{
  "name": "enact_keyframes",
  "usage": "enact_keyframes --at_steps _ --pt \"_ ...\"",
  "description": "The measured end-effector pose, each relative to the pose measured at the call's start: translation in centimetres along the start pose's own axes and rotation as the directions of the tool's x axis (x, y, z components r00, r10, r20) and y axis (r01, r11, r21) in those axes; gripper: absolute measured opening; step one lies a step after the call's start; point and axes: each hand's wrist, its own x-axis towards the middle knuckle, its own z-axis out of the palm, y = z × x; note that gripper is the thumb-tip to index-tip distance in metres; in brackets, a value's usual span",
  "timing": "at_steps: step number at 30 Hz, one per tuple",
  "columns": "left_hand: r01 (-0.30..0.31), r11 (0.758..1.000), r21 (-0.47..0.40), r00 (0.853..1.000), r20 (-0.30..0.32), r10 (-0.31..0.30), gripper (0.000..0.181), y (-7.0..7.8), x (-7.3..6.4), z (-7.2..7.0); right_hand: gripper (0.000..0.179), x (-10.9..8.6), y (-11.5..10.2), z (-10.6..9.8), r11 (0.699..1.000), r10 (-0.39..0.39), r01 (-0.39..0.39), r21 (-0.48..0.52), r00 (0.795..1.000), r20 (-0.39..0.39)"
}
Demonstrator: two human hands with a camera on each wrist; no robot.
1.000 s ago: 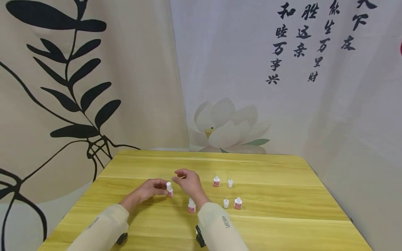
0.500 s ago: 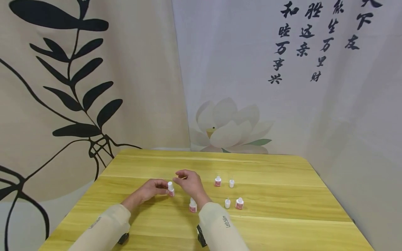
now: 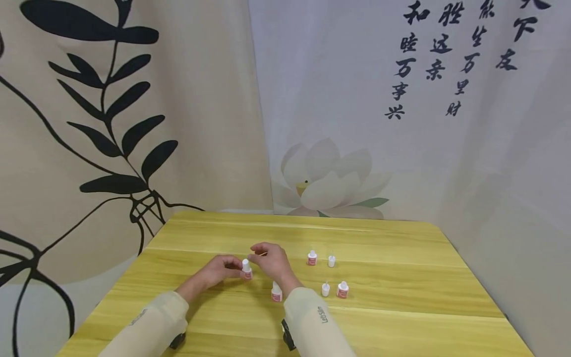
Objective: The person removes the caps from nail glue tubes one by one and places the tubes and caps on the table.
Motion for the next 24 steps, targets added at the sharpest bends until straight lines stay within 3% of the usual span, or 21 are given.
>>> enact_keyframes --at_steps 14,24 --pt "-0.007 1.000 -0.022 1.000 -0.018 0.007 0.024 0.24 -0.20 0.37 0.031 0.09 0.24 0.54 0.998 0.017 -0.014 -0.064 0.999 0.052" --pt "-0.008 1.000 -0.008 1.000 -0.003 0.008 0.021 0.00 -0.33 0.25 0.026 0.38 0.26 0.79 0.990 0.018 -0.009 -0.138 0.998 0.061"
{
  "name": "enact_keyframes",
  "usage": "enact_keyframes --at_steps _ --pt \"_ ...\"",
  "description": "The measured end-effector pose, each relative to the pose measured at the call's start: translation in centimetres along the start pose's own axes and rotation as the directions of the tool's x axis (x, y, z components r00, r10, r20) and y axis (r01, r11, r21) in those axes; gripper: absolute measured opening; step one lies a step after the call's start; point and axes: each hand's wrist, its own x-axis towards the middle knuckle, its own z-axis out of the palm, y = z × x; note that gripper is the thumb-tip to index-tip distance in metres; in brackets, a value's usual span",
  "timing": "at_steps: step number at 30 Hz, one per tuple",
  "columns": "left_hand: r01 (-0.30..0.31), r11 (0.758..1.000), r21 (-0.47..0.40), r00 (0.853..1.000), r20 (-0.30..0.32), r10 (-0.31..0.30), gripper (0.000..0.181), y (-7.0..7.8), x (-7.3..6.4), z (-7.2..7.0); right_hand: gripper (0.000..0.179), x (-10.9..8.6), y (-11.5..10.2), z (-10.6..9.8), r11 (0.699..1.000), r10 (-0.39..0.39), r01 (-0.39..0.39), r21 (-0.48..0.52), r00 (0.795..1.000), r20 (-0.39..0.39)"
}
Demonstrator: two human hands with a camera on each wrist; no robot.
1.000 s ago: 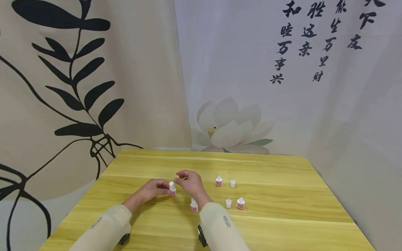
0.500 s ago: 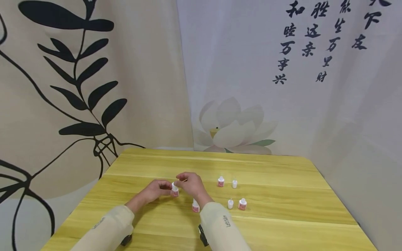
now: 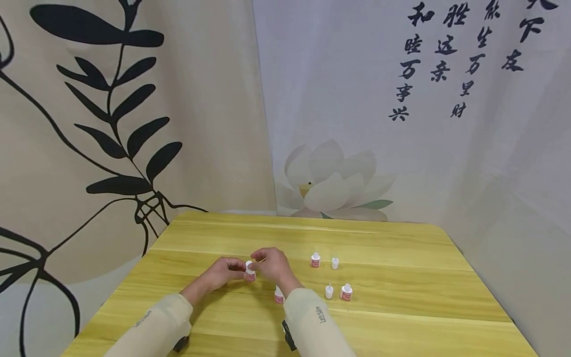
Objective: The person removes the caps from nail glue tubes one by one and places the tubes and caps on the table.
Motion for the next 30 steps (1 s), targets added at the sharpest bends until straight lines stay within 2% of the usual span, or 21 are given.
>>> enact_keyframes --at_steps 13,21,26,30 --pt "-0.024 1.000 -0.003 1.000 -0.017 0.024 0.019 0.48 -0.17 0.22 0.014 0.38 -0.06 0.10 0.999 -0.021 0.022 -0.050 1.000 0.008" --pt "-0.017 1.000 -0.025 1.000 -0.003 0.016 0.021 0.37 -0.20 0.20 0.011 0.32 -0.15 0.16 0.996 -0.035 0.035 -0.084 0.999 0.003" --pt "-0.014 1.000 -0.024 1.000 0.003 0.014 0.022 0.25 -0.19 0.18 0.011 0.44 -0.03 0.17 0.995 -0.018 0.019 -0.095 1.000 0.018" --pt "-0.020 1.000 -0.021 1.000 0.008 0.020 0.023 0.31 -0.26 0.19 0.010 0.56 0.13 0.15 0.994 -0.033 0.036 -0.108 0.999 0.031"
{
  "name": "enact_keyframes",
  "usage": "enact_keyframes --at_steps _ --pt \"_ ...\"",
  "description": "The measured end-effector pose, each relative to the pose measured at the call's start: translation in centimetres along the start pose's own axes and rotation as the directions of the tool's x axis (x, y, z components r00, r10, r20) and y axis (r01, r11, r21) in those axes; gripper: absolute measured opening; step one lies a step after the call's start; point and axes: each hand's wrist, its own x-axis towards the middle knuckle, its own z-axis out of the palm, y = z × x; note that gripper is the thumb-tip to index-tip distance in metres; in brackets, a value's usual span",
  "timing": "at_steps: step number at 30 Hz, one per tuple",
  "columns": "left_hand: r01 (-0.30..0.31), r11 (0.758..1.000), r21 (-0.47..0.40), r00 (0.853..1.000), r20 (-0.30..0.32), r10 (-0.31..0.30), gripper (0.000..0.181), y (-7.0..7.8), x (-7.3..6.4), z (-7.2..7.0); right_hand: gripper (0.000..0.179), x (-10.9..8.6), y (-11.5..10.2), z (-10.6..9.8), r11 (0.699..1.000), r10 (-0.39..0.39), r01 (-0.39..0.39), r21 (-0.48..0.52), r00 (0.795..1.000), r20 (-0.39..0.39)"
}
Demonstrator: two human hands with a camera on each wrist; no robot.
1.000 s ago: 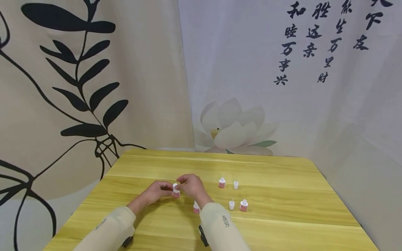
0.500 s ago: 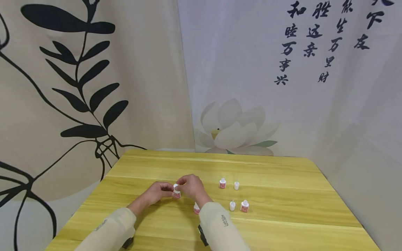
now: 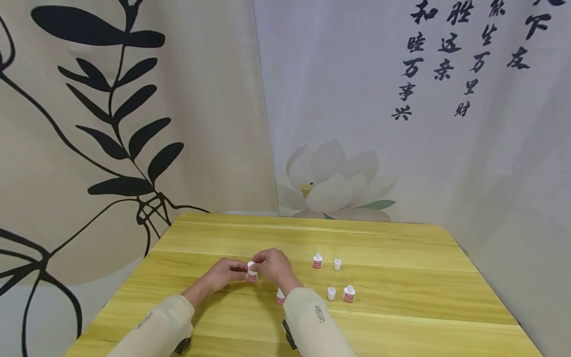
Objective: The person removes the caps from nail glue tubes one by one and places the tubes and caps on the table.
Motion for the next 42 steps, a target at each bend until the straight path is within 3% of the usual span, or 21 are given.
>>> enact_keyframes --at_steps 17,26,34,42 --pt "-0.008 1.000 0.015 1.000 0.002 0.008 0.022 -0.1 -0.1 0.0 0.009 0.3 0.4 -0.4 1.000 -0.021 0.022 -0.018 0.999 0.032" --pt "-0.008 1.000 0.002 1.000 -0.001 0.008 0.023 0.1 -0.1 0.0 0.006 0.4 0.4 -0.4 0.995 -0.048 0.053 -0.086 0.998 0.049" --pt "-0.016 0.999 0.028 1.000 -0.006 0.016 0.023 -0.3 0.0 -0.2 0.008 0.4 0.6 -0.5 0.993 -0.075 0.082 -0.083 0.993 0.087" --pt "-0.023 0.999 0.035 1.000 -0.013 0.023 0.022 -0.1 0.0 -0.2 0.015 0.5 1.0 -0.5 0.999 -0.040 0.042 -0.019 0.995 0.090"
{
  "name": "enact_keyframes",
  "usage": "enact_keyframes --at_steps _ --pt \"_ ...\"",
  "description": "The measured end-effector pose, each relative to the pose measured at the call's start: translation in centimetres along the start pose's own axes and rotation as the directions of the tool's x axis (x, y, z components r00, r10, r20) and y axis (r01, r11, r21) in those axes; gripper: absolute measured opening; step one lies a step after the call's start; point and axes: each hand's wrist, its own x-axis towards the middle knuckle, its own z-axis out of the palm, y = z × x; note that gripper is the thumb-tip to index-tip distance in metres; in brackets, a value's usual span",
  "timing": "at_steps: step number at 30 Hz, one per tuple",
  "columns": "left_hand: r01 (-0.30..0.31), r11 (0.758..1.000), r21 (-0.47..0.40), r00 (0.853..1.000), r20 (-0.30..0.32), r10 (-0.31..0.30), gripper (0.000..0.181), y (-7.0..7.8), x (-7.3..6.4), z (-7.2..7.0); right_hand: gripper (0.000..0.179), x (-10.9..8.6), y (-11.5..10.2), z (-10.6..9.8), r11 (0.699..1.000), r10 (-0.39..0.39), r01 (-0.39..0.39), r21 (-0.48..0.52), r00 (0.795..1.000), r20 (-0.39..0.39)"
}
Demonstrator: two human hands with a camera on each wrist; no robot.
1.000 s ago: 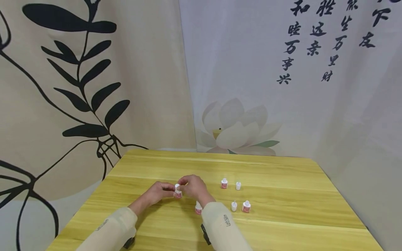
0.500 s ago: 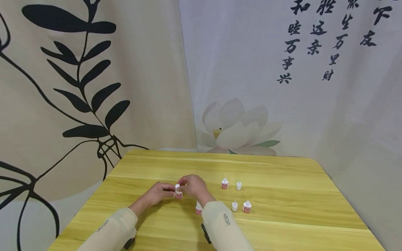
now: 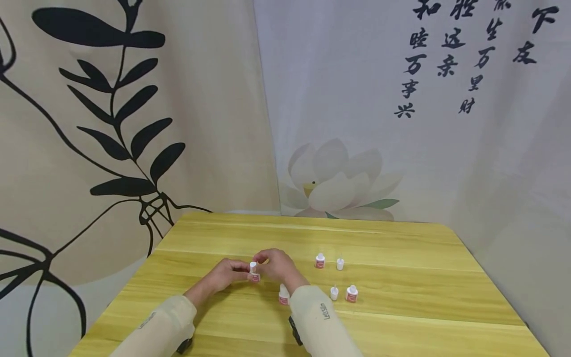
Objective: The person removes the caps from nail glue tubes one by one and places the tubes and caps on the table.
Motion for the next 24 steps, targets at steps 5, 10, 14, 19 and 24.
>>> enact_keyframes --at_steps 5,10,14,19,24 --pt "-0.004 1.000 -0.020 1.000 0.009 0.004 0.022 0.12 -0.13 0.14 0.011 0.13 0.15 0.19 0.998 0.037 -0.036 0.046 0.999 -0.022" --pt "-0.001 1.000 0.002 1.000 0.000 0.001 0.023 0.09 -0.14 0.17 0.010 0.08 0.13 0.20 0.998 0.038 -0.036 0.056 0.999 -0.032" --pt "0.017 1.000 -0.004 1.000 -0.001 -0.017 0.024 0.09 -0.09 0.05 0.011 0.02 0.11 0.19 0.998 0.034 -0.033 0.048 0.999 -0.029" --pt "0.021 1.000 -0.012 1.000 -0.003 -0.021 0.025 0.08 -0.05 -0.01 0.012 -0.09 -0.03 0.14 0.998 0.031 -0.030 0.046 0.999 -0.020" --pt "0.017 1.000 -0.022 1.000 0.006 -0.017 0.024 0.02 -0.09 0.08 0.010 -0.10 -0.05 0.19 0.997 0.050 -0.049 0.063 0.999 -0.011"
